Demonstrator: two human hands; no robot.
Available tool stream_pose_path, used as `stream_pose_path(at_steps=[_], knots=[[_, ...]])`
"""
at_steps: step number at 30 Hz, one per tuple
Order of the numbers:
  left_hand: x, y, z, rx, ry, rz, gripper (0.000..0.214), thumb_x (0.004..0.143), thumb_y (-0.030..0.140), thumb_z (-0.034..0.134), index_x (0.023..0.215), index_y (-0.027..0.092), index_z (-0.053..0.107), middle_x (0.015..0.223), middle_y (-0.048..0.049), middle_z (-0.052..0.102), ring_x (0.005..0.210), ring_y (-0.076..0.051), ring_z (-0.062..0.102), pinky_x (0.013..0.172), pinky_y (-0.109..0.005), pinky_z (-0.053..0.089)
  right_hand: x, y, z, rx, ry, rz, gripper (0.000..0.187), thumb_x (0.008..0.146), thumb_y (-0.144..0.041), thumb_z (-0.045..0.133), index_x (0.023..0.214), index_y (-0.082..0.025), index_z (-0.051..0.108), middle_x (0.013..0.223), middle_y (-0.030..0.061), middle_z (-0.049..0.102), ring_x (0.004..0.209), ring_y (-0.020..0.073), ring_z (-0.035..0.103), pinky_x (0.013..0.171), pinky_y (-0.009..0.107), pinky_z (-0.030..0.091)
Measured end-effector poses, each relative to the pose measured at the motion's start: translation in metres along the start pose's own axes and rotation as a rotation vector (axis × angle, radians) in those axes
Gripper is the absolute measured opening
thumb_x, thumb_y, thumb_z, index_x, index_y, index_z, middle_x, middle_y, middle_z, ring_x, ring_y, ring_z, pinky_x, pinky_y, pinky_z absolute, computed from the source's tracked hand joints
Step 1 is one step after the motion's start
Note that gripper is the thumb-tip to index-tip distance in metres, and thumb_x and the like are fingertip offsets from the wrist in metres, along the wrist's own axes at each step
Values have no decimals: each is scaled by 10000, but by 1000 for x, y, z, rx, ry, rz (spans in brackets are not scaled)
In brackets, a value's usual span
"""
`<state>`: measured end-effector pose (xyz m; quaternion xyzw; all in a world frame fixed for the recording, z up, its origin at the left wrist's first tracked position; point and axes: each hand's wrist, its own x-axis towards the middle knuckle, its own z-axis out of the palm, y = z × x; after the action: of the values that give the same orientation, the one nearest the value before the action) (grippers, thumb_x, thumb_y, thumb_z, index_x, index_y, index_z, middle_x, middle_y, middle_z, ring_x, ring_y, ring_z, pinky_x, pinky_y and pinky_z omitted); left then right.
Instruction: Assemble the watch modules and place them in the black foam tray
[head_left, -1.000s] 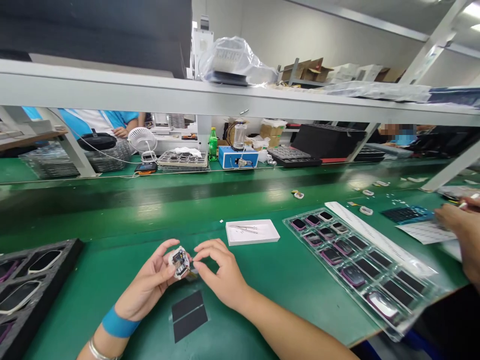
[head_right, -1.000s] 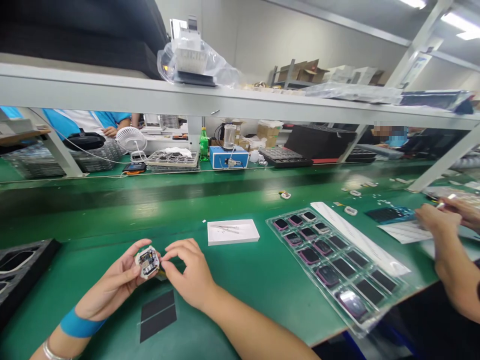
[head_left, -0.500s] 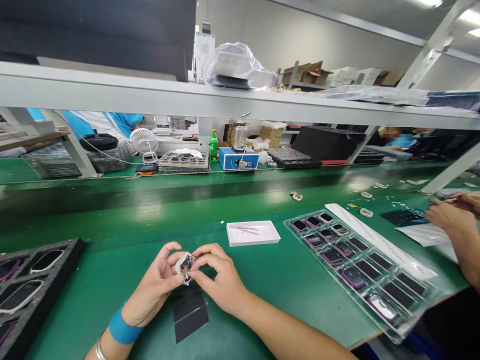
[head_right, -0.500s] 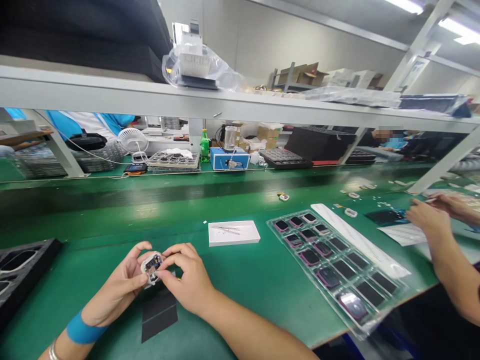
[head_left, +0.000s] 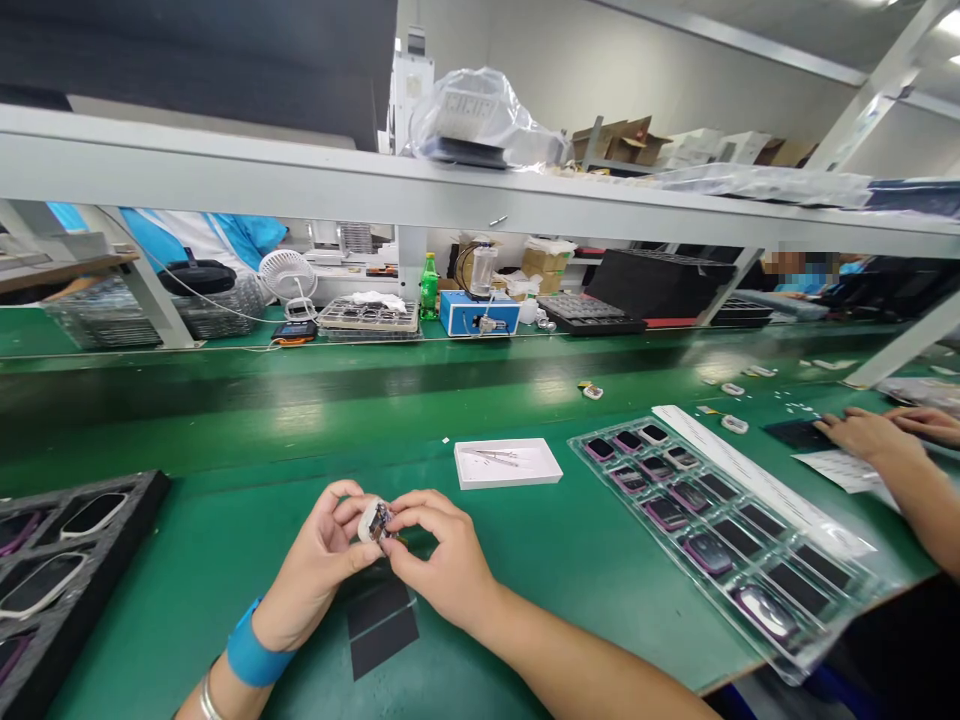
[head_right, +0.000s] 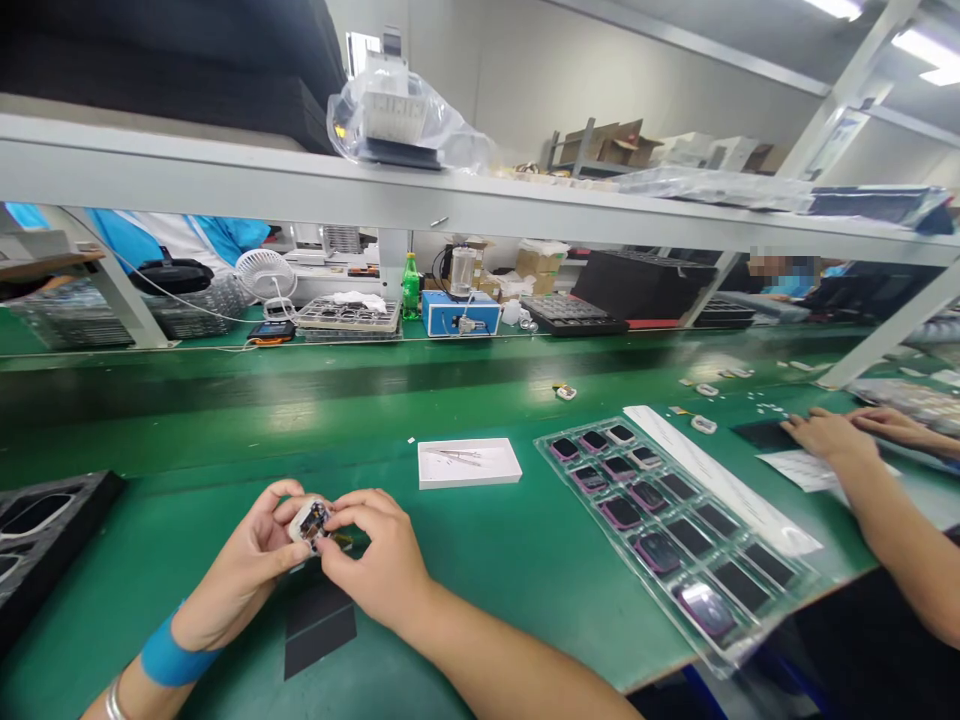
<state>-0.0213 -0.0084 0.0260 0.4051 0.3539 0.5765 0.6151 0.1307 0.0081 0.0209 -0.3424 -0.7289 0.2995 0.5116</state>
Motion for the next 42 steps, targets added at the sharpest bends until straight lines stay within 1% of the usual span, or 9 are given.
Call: stream_pose_path(at_steps=[7,13,18,24,30,34,37,39,42], knots=[[1,-5,-2,17,33,38,485,574,117,780,944,220,485,870,-32,639,810,-165,581,711,-244,456,2,2,1,-34,0,-1,109,688,-138,632,743,-224,671,899,19,697,858,147,636,956,333,389],[1,-6,-5,29,33,27,487,584,121,776,956,226,481,908,-35,639,844,-165,582,737,-245,462,2,2,1,6,8,-24,109,689,-124,628,735,-208,681,906,31,697,844,140,636,859,290,455],[0,-3,-1,35,89,0,524,529,104,802,936,229,495,889,-24,647,816,-164,594,719,-234,472,1,2,1,-59,20,-40,120,707,-133,612,745,-227,677,921,13,704,864,125,649,982,319,377],[2,-4,-3,65,86,17,538,512,96,806,933,232,500,884,-26,646,793,-171,602,695,-241,488,1,3,0,-92,10,-80,93,678,-189,663,763,-228,674,945,18,701,884,125,649,1002,320,349],[3,-5,-4,76,103,26,563,466,83,819,916,221,511,875,-33,656,793,-181,610,702,-249,495,0,5,0,-168,7,-116,110,720,-159,589,725,-236,667,935,-2,701,850,116,636,1014,330,331],[2,-6,-1,57,106,22,546,491,105,816,928,225,512,877,-29,656,801,-176,611,706,-238,492,1,4,-1,-256,20,-178,114,721,-159,566,695,-232,650,922,-9,700,822,124,619,1030,357,305],[-1,-3,2,-1,110,-25,539,525,148,811,964,243,515,888,-25,657,809,-181,620,700,-231,493,10,7,-13,-313,63,-224,117,735,-155,547,704,-220,639,868,-3,703,800,127,619,1001,344,338],[-3,0,3,-53,94,-86,546,538,186,811,993,260,519,904,-26,662,811,-194,628,689,-239,501,20,14,-29,-405,91,-208,149,767,-151,516,722,-217,641,823,3,701,786,135,618,955,337,375],[-5,3,1,-116,60,-155,541,561,213,801,1024,276,529,939,-30,666,840,-208,631,697,-252,515,37,33,-61,-649,100,20,192,803,-148,484,770,-216,660,760,26,689,748,167,610,800,317,444]])
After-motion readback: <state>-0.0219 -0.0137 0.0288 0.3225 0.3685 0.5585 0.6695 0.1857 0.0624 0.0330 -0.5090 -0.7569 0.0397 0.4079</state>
